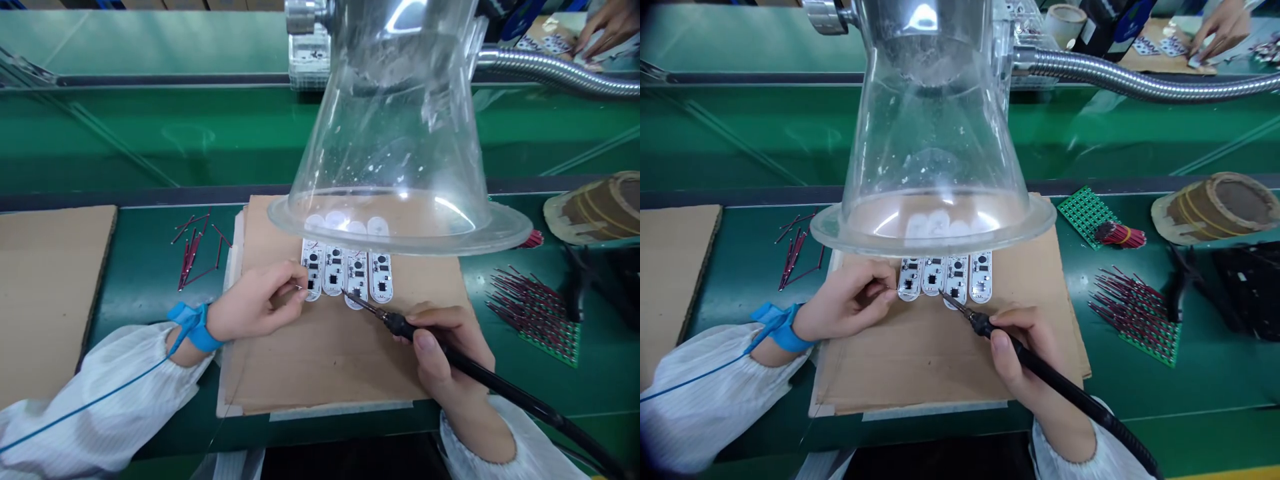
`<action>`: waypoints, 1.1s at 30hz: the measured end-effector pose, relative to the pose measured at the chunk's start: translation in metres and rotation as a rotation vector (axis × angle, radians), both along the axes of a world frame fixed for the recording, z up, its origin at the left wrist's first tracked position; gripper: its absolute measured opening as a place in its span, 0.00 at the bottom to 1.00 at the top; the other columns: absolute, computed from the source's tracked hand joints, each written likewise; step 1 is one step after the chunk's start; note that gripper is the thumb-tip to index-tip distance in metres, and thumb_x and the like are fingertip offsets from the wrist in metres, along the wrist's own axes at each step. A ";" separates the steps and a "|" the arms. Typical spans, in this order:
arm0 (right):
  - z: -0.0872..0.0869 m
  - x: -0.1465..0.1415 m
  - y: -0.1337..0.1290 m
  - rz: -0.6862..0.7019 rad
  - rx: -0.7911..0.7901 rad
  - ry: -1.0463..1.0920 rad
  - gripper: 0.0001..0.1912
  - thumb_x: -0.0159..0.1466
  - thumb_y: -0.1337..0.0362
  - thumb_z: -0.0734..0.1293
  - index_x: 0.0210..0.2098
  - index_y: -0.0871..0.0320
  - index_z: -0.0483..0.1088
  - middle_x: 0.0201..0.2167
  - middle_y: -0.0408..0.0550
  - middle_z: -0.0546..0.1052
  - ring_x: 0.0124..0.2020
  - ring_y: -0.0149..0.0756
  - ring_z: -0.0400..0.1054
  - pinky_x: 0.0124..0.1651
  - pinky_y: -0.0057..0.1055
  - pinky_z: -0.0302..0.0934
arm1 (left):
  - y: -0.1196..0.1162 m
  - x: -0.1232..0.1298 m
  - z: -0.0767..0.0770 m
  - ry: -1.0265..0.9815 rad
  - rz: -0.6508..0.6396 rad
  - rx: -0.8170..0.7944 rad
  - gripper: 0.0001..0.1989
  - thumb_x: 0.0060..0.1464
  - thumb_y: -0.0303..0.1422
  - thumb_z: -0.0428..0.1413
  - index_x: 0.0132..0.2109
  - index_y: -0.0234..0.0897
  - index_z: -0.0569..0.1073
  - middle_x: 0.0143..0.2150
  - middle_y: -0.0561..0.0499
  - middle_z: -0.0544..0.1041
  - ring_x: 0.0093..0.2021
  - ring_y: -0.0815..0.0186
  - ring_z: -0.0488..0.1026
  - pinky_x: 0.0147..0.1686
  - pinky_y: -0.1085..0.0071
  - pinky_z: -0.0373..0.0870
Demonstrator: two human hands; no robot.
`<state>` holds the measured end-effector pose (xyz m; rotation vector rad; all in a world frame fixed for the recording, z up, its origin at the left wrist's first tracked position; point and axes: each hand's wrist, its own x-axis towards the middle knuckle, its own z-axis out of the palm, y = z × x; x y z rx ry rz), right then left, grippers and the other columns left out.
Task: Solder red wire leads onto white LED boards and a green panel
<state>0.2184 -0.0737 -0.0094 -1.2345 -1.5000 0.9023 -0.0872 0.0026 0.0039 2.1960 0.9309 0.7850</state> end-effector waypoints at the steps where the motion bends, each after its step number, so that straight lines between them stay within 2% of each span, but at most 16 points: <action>1: 0.000 0.000 0.001 -0.006 0.012 -0.008 0.05 0.72 0.59 0.71 0.45 0.52 0.74 0.35 0.48 0.80 0.32 0.38 0.79 0.32 0.31 0.75 | 0.000 0.000 0.000 0.002 0.002 -0.007 0.05 0.65 0.24 0.54 0.44 0.39 0.68 0.30 0.60 0.64 0.24 0.74 0.59 0.25 0.77 0.59; 6: 0.000 -0.003 0.003 0.012 0.017 -0.035 0.04 0.72 0.61 0.71 0.45 0.52 0.75 0.35 0.45 0.80 0.29 0.34 0.77 0.29 0.29 0.73 | -0.001 0.002 0.000 0.020 -0.001 -0.016 0.05 0.65 0.23 0.53 0.43 0.38 0.68 0.30 0.60 0.63 0.24 0.74 0.59 0.24 0.77 0.58; 14: -0.003 0.003 -0.001 0.018 0.002 -0.039 0.06 0.71 0.62 0.72 0.47 0.52 0.74 0.38 0.46 0.81 0.32 0.36 0.80 0.32 0.31 0.76 | 0.000 0.001 0.001 0.041 0.008 -0.016 0.05 0.64 0.24 0.52 0.42 0.38 0.68 0.29 0.60 0.62 0.24 0.74 0.60 0.25 0.77 0.58; 18: -0.002 0.002 0.000 0.019 -0.032 -0.130 0.06 0.71 0.60 0.73 0.46 0.51 0.74 0.34 0.45 0.81 0.28 0.36 0.80 0.27 0.29 0.74 | -0.001 0.000 0.000 0.039 0.007 -0.012 0.05 0.64 0.24 0.52 0.43 0.38 0.69 0.30 0.60 0.63 0.24 0.74 0.60 0.25 0.77 0.58; 24: -0.001 0.000 0.003 0.032 0.022 -0.035 0.06 0.73 0.59 0.72 0.47 0.51 0.74 0.34 0.45 0.81 0.29 0.36 0.79 0.31 0.31 0.76 | -0.001 0.000 0.000 0.016 0.031 -0.005 0.04 0.65 0.24 0.53 0.43 0.38 0.69 0.29 0.61 0.63 0.25 0.74 0.59 0.26 0.78 0.58; 29: 0.005 -0.003 0.005 0.022 0.012 -0.167 0.08 0.73 0.55 0.72 0.45 0.52 0.74 0.35 0.46 0.81 0.29 0.36 0.82 0.30 0.29 0.77 | -0.001 0.000 0.000 0.029 0.030 -0.025 0.04 0.64 0.24 0.52 0.43 0.38 0.69 0.29 0.60 0.63 0.25 0.74 0.59 0.26 0.77 0.58; 33: 0.006 -0.004 0.005 0.034 0.001 -0.181 0.09 0.73 0.54 0.72 0.44 0.52 0.74 0.34 0.45 0.82 0.28 0.35 0.82 0.30 0.28 0.76 | -0.001 0.000 0.000 0.035 0.016 -0.024 0.05 0.64 0.24 0.52 0.42 0.38 0.69 0.29 0.60 0.62 0.25 0.73 0.59 0.26 0.77 0.58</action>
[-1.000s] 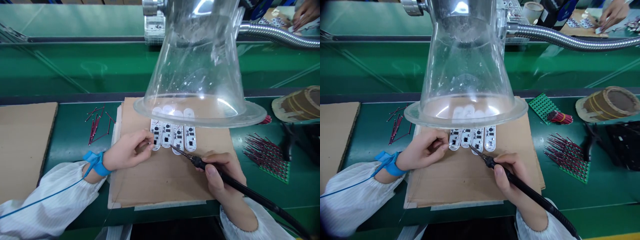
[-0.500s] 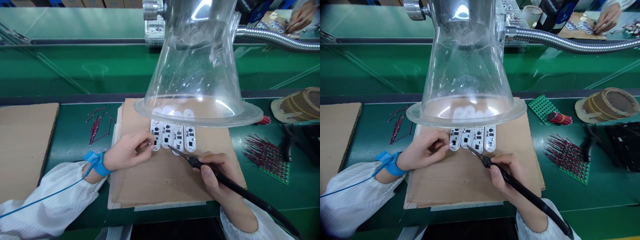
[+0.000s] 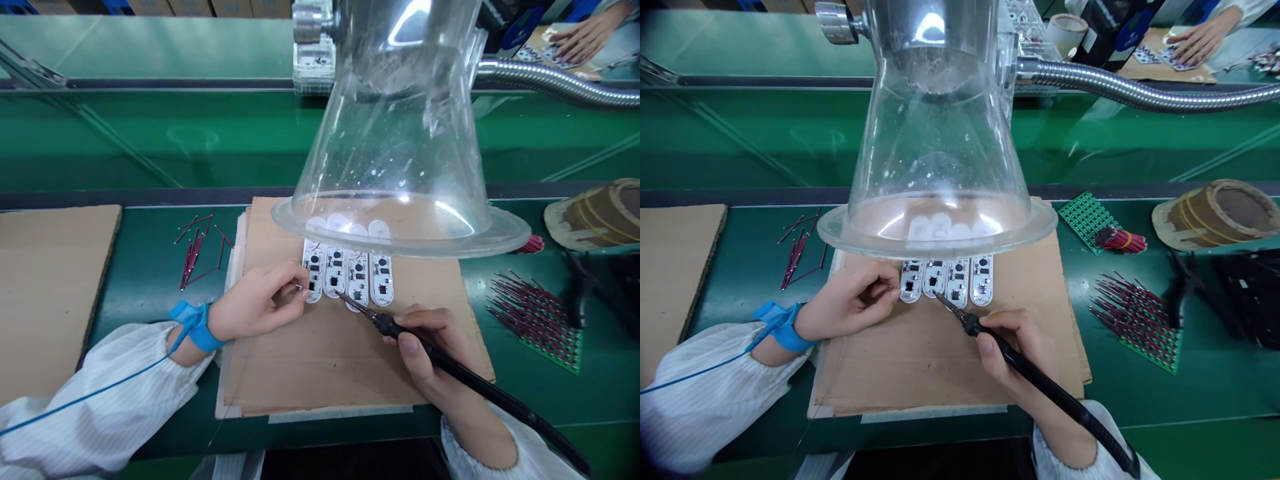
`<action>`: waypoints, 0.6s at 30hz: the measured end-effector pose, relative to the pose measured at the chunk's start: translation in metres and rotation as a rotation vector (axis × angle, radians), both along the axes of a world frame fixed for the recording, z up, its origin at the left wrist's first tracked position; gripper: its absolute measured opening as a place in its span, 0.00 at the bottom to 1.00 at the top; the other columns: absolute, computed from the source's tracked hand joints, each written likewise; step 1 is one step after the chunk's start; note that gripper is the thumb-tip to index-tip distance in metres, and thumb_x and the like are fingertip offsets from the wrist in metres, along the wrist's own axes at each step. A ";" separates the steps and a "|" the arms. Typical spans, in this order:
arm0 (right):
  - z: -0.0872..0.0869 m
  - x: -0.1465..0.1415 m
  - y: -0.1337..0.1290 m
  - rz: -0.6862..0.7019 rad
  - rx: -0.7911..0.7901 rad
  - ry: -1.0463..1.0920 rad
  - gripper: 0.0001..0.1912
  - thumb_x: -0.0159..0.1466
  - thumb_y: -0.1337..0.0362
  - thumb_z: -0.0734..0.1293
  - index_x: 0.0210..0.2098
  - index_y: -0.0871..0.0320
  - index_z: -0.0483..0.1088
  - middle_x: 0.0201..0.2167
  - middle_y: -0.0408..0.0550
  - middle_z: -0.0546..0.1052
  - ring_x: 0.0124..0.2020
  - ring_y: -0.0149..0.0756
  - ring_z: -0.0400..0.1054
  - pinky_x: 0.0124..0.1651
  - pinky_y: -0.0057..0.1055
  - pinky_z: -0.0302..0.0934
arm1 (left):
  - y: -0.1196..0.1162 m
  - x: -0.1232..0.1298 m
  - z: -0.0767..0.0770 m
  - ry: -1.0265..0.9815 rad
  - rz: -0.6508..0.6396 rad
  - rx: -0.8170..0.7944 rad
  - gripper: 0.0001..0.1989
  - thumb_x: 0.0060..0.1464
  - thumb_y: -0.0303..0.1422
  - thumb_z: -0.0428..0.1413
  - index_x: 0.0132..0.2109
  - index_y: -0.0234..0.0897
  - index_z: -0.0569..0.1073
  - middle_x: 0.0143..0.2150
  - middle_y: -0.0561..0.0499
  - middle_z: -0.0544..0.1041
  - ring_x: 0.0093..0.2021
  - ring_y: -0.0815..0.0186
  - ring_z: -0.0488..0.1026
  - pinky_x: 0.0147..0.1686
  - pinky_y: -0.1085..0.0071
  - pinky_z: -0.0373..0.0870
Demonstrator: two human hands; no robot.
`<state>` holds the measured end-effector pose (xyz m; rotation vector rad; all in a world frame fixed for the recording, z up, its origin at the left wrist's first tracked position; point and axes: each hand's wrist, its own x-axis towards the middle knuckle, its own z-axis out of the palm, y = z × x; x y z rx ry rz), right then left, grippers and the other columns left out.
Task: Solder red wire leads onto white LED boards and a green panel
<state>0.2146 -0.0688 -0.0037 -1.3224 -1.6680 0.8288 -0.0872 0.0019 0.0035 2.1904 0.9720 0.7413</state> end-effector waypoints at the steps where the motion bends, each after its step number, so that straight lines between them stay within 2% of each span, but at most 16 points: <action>1: -0.001 0.000 0.000 -0.001 0.007 0.013 0.09 0.73 0.54 0.72 0.45 0.52 0.74 0.33 0.45 0.82 0.28 0.35 0.81 0.30 0.28 0.76 | 0.000 0.000 0.000 -0.004 -0.003 0.006 0.05 0.64 0.23 0.53 0.42 0.38 0.69 0.29 0.60 0.62 0.25 0.73 0.59 0.26 0.77 0.58; 5: -0.004 0.004 -0.002 0.002 0.012 0.095 0.08 0.73 0.55 0.72 0.47 0.51 0.73 0.33 0.43 0.81 0.29 0.34 0.81 0.32 0.28 0.77 | 0.000 0.000 0.000 -0.022 -0.001 0.024 0.05 0.64 0.23 0.53 0.43 0.39 0.68 0.29 0.61 0.61 0.25 0.74 0.59 0.26 0.77 0.58; 10: -0.006 0.005 -0.004 0.018 -0.030 0.000 0.10 0.72 0.53 0.72 0.46 0.50 0.74 0.36 0.45 0.82 0.31 0.36 0.82 0.32 0.30 0.78 | 0.000 0.002 0.001 0.001 -0.001 0.028 0.05 0.63 0.23 0.53 0.43 0.38 0.68 0.29 0.61 0.61 0.25 0.73 0.60 0.26 0.77 0.58; 18: -0.006 0.003 -0.004 0.039 -0.011 0.020 0.10 0.73 0.53 0.71 0.48 0.50 0.73 0.38 0.47 0.82 0.33 0.36 0.82 0.33 0.30 0.79 | 0.000 0.002 0.001 0.011 0.016 0.054 0.05 0.62 0.23 0.52 0.42 0.38 0.69 0.28 0.61 0.62 0.24 0.73 0.59 0.25 0.76 0.57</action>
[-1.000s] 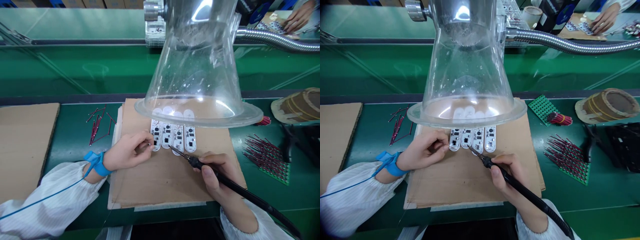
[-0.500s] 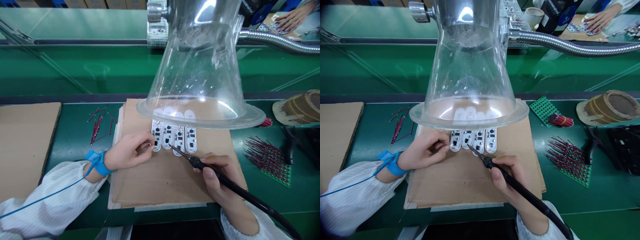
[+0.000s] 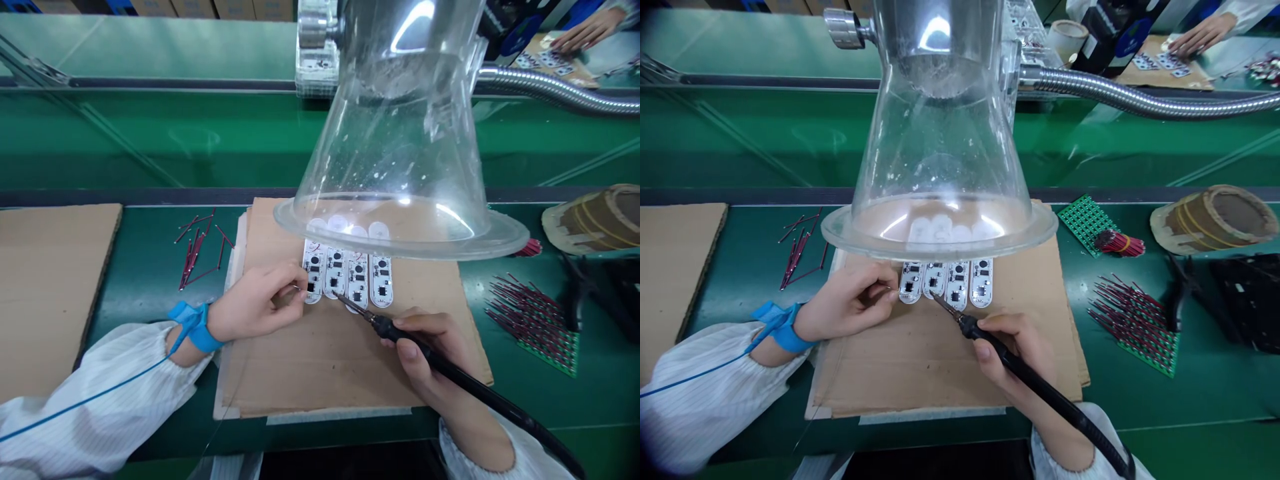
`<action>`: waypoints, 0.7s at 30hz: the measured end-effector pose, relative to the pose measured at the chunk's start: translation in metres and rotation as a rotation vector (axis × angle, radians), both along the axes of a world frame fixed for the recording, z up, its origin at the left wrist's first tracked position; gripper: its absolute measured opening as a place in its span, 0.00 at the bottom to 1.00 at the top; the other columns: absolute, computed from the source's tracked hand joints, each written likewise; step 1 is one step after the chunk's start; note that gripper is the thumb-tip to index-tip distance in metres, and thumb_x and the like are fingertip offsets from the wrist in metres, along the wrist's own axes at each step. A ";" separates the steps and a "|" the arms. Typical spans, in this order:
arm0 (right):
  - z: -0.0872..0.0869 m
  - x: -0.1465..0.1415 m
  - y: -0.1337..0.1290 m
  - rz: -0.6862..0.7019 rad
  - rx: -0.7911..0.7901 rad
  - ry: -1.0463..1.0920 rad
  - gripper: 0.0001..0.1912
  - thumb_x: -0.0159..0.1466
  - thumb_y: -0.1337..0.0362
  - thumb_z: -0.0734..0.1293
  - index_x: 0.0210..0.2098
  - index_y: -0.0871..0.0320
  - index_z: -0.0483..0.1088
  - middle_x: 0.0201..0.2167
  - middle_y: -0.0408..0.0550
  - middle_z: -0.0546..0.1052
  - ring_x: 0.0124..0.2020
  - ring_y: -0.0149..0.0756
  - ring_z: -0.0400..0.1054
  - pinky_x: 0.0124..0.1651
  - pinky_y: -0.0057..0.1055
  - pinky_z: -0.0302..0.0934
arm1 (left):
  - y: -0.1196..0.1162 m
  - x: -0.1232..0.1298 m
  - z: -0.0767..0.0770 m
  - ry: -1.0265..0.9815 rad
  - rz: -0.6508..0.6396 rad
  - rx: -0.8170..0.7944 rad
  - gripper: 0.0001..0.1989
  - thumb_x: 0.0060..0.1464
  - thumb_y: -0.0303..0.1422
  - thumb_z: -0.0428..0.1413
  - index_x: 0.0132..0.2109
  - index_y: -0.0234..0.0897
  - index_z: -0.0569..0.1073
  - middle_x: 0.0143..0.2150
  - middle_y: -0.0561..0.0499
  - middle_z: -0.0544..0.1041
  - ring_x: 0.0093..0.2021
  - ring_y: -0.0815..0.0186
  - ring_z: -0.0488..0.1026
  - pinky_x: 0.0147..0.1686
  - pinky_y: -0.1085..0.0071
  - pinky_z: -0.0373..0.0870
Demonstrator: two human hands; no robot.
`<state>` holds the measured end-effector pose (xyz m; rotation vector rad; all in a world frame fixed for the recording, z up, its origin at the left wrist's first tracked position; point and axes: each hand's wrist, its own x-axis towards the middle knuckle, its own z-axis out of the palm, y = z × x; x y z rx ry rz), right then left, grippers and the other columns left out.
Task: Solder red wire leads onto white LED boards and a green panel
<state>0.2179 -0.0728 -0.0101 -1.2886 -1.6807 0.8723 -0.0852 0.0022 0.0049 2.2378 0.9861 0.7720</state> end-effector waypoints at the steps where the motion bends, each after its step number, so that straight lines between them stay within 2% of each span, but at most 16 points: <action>1: -0.001 0.000 0.000 0.010 -0.007 -0.013 0.10 0.73 0.53 0.71 0.48 0.50 0.73 0.38 0.47 0.82 0.33 0.37 0.82 0.34 0.31 0.79 | 0.000 0.001 0.000 0.007 0.004 -0.001 0.05 0.62 0.24 0.52 0.41 0.38 0.69 0.28 0.60 0.62 0.24 0.73 0.60 0.25 0.76 0.57; 6: -0.003 0.001 0.001 0.029 -0.016 -0.006 0.10 0.71 0.54 0.73 0.48 0.50 0.74 0.39 0.47 0.83 0.35 0.38 0.83 0.35 0.31 0.79 | 0.000 -0.001 0.004 0.034 -0.012 -0.018 0.06 0.62 0.24 0.51 0.42 0.38 0.70 0.28 0.59 0.66 0.23 0.73 0.61 0.24 0.76 0.58; 10: 0.008 0.001 -0.002 -0.006 -0.028 0.177 0.07 0.73 0.59 0.72 0.49 0.50 0.74 0.38 0.45 0.81 0.33 0.36 0.82 0.35 0.30 0.78 | 0.002 -0.015 0.012 -0.021 0.070 -0.045 0.07 0.67 0.24 0.54 0.45 0.38 0.75 0.35 0.53 0.78 0.29 0.71 0.71 0.30 0.75 0.66; 12: 0.015 -0.002 -0.003 -0.028 -0.069 0.243 0.06 0.73 0.61 0.71 0.50 0.51 0.74 0.36 0.45 0.81 0.33 0.36 0.82 0.36 0.31 0.78 | 0.004 -0.023 0.012 -0.063 0.075 -0.057 0.06 0.68 0.26 0.56 0.45 0.39 0.78 0.36 0.52 0.79 0.30 0.70 0.71 0.32 0.74 0.68; 14: 0.018 -0.008 -0.001 -0.047 -0.082 0.275 0.05 0.74 0.61 0.70 0.48 0.52 0.74 0.34 0.45 0.81 0.31 0.36 0.81 0.34 0.31 0.78 | 0.004 -0.028 0.010 -0.079 0.036 -0.081 0.06 0.67 0.26 0.57 0.43 0.39 0.79 0.30 0.55 0.73 0.27 0.71 0.66 0.29 0.75 0.64; 17: 0.013 -0.018 0.004 -0.060 -0.005 0.285 0.04 0.74 0.59 0.70 0.46 0.52 0.74 0.33 0.44 0.80 0.28 0.34 0.79 0.30 0.28 0.75 | 0.002 -0.032 0.002 -0.110 0.033 -0.133 0.03 0.63 0.25 0.59 0.41 0.39 0.74 0.25 0.61 0.60 0.22 0.74 0.56 0.23 0.76 0.56; 21: 0.004 -0.020 0.006 -0.011 -0.014 0.167 0.05 0.73 0.59 0.71 0.45 0.51 0.74 0.35 0.46 0.80 0.30 0.35 0.79 0.31 0.29 0.76 | 0.000 -0.033 -0.003 -0.165 0.014 -0.127 0.07 0.61 0.23 0.57 0.40 0.39 0.67 0.26 0.63 0.56 0.22 0.75 0.52 0.23 0.77 0.54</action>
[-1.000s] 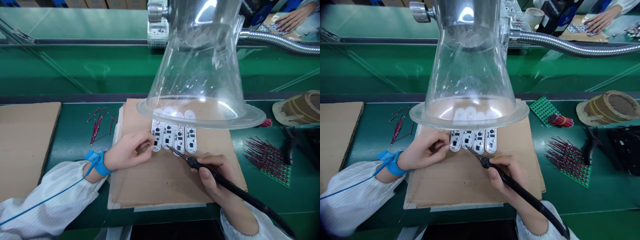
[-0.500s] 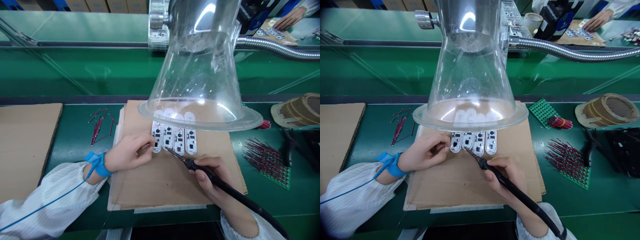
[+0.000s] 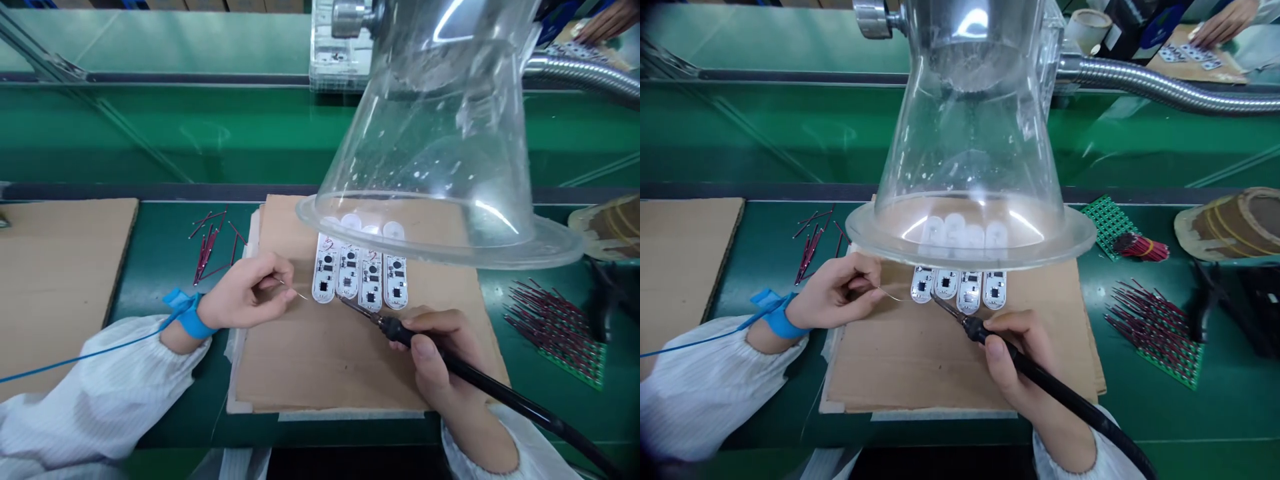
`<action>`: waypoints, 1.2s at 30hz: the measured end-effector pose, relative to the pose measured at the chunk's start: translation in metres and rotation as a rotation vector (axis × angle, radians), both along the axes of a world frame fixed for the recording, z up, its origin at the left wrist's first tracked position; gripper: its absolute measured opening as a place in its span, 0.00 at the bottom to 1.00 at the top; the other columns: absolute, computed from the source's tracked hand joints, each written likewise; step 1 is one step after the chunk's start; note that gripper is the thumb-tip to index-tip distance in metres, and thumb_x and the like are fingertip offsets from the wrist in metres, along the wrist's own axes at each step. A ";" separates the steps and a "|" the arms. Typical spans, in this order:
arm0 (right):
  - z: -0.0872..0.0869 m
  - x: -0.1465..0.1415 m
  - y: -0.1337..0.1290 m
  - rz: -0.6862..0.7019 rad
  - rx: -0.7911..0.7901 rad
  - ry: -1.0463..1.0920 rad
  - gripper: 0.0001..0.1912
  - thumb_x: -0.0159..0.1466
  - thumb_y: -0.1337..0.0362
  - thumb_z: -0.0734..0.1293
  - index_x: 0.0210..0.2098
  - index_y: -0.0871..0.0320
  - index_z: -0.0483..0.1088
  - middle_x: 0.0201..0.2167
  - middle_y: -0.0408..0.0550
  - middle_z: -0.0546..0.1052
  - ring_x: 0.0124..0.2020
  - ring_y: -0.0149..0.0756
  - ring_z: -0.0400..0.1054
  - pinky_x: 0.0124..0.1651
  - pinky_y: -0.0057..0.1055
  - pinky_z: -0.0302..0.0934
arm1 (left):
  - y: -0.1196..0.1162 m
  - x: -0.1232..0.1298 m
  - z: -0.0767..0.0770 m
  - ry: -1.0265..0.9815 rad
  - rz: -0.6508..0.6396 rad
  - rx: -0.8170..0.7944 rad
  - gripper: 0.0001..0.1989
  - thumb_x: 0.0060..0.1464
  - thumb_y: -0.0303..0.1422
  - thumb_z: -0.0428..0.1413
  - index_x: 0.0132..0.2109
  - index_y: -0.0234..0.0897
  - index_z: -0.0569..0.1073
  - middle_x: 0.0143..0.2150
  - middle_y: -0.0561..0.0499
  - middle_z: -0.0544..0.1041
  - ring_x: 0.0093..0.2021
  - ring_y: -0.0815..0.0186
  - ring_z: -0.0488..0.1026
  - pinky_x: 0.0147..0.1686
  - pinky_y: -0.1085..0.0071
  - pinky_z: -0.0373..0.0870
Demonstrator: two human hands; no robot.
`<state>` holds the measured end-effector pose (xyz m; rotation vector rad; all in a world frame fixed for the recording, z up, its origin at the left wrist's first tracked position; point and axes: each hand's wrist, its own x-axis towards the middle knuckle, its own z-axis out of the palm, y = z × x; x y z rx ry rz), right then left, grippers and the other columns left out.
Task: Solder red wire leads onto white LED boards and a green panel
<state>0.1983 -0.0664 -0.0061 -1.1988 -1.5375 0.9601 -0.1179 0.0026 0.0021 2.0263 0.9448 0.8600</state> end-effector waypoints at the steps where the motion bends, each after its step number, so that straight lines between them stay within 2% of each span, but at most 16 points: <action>1: 0.000 0.001 0.000 0.009 0.001 -0.029 0.05 0.73 0.58 0.71 0.45 0.51 0.74 0.35 0.46 0.80 0.30 0.35 0.79 0.30 0.29 0.76 | 0.000 0.000 0.000 -0.004 -0.009 0.005 0.07 0.61 0.23 0.56 0.40 0.39 0.67 0.26 0.63 0.56 0.22 0.75 0.53 0.23 0.77 0.54; 8: 0.004 0.003 -0.001 0.065 0.024 -0.193 0.06 0.74 0.56 0.69 0.46 0.50 0.72 0.35 0.46 0.80 0.32 0.38 0.80 0.32 0.33 0.77 | 0.001 0.002 0.002 0.027 0.002 -0.021 0.06 0.61 0.24 0.55 0.40 0.39 0.67 0.27 0.62 0.58 0.23 0.74 0.52 0.23 0.76 0.54; 13: 0.002 0.001 0.001 0.064 0.063 -0.177 0.05 0.73 0.57 0.69 0.46 0.50 0.72 0.34 0.46 0.80 0.31 0.36 0.79 0.30 0.30 0.75 | 0.001 0.005 0.002 0.048 0.022 -0.034 0.05 0.62 0.25 0.55 0.39 0.39 0.66 0.26 0.62 0.58 0.22 0.74 0.52 0.23 0.76 0.54; 23: 0.003 0.002 0.001 0.087 -0.001 -0.087 0.05 0.74 0.58 0.69 0.47 0.50 0.71 0.37 0.45 0.79 0.33 0.36 0.80 0.34 0.31 0.76 | 0.002 0.005 0.003 0.067 0.014 -0.026 0.05 0.62 0.25 0.55 0.39 0.39 0.67 0.27 0.61 0.57 0.24 0.73 0.53 0.24 0.75 0.54; 28: 0.002 0.000 0.002 0.106 0.013 -0.150 0.06 0.74 0.57 0.70 0.47 0.50 0.72 0.37 0.46 0.80 0.33 0.36 0.81 0.33 0.31 0.77 | 0.002 0.005 0.003 0.063 0.004 -0.015 0.05 0.62 0.24 0.55 0.39 0.39 0.67 0.27 0.61 0.58 0.23 0.74 0.53 0.23 0.76 0.54; 36: 0.000 0.001 -0.001 0.101 -0.026 -0.107 0.08 0.73 0.56 0.71 0.47 0.50 0.72 0.37 0.46 0.81 0.33 0.37 0.81 0.34 0.32 0.77 | 0.002 0.004 0.001 0.070 0.012 -0.019 0.05 0.62 0.25 0.55 0.39 0.39 0.67 0.26 0.61 0.57 0.23 0.73 0.53 0.24 0.76 0.55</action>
